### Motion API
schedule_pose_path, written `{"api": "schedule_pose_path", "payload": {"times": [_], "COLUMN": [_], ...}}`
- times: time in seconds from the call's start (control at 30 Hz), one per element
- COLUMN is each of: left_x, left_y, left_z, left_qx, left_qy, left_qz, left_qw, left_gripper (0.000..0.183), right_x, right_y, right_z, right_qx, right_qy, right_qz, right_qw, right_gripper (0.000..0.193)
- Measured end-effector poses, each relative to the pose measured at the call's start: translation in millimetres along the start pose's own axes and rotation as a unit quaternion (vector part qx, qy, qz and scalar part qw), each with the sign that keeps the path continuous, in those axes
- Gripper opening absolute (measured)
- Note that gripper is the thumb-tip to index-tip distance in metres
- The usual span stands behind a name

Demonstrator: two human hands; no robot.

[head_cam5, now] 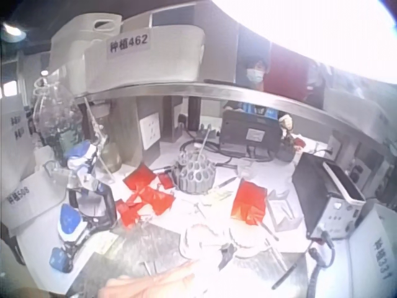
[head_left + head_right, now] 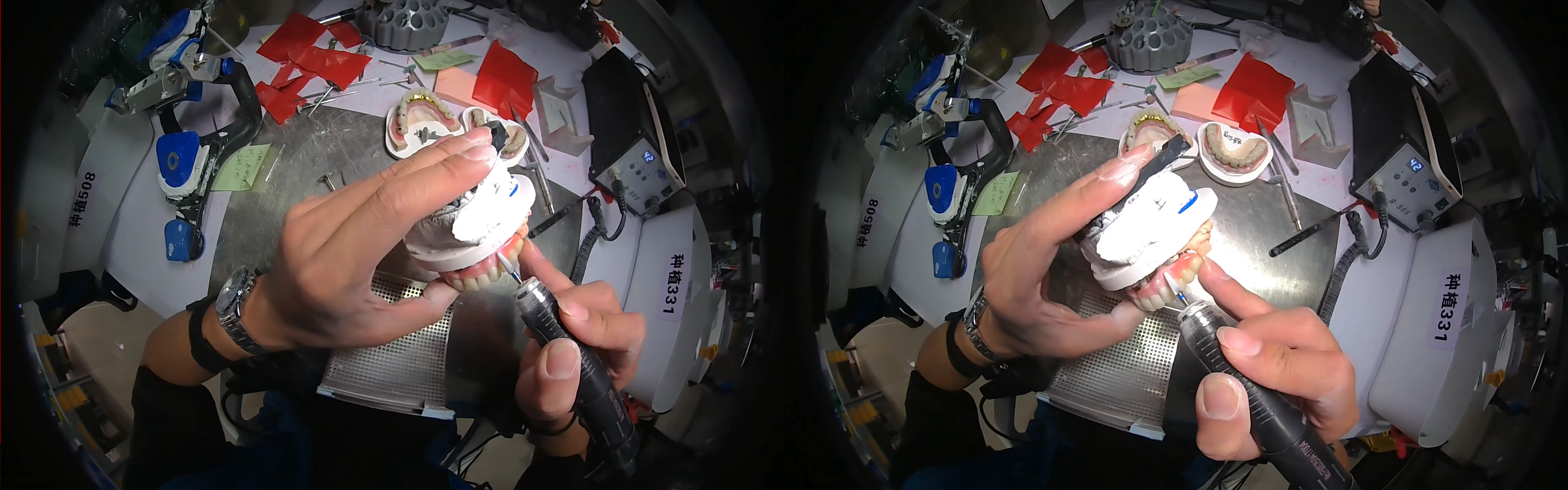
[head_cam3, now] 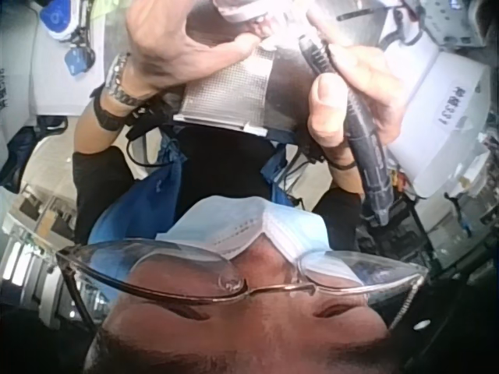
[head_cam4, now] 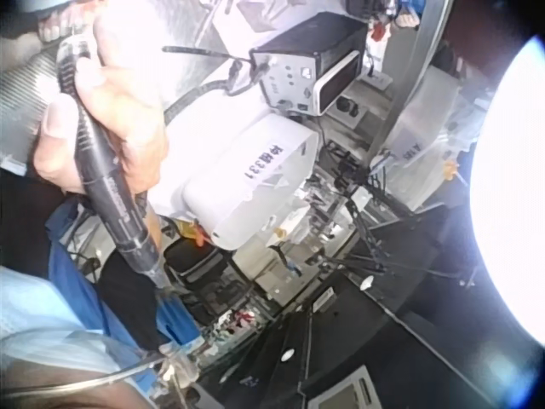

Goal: Polishing and refining the edges and surface of a dental model using a hand-held rotary tool.

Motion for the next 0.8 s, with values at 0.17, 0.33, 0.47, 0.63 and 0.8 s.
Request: {"api": "schedule_pose_path", "payload": {"times": [0.17, 0.33, 0.47, 0.63, 0.8], "left_x": [-2.5, -0.7, -3.3, 1.3, 7.5], "left_y": [-0.4, -2.1, -6.4, -9.2, -13.8], "left_z": [-0.5, 0.1, -3.2, -5.3, -11.4], "left_qx": [-0.031, -0.03, -0.018, -0.004, 0.008], "left_qy": [0.009, 0.025, 0.036, 0.064, 0.065], "left_qz": [0.009, 0.017, 0.044, 0.041, 0.049], "left_qw": [0.999, 0.999, 0.998, 0.997, 0.997], "left_gripper": [0.073, 0.071, 0.07, 0.067, 0.067], "right_x": [5.0, 5.0, 4.9, 9.7, 12.0], "right_y": [0.8, -2.3, -5.3, -9.2, -6.6], "right_z": [4.3, 6.4, 4.5, 8.1, 10.6], "right_qx": [-0.018, -0.007, -0.001, 0.039, -0.011], "right_qy": [0.016, -0.022, -0.037, -0.009, -0.046], "right_qz": [0.039, 0.057, 0.031, 0.052, 0.044], "right_qw": [0.999, 0.998, 0.999, 0.998, 0.998], "right_gripper": [0.029, 0.028, 0.031, 0.033, 0.031]}}
Point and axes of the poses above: each hand's wrist, its own y-axis towards the middle knuckle, its own x-axis out of the palm, z = x × y, the point moved 6 cm from there along y, towards the middle knuckle, and after that the axes turned 5 degrees about y, right-handed, at the moved point
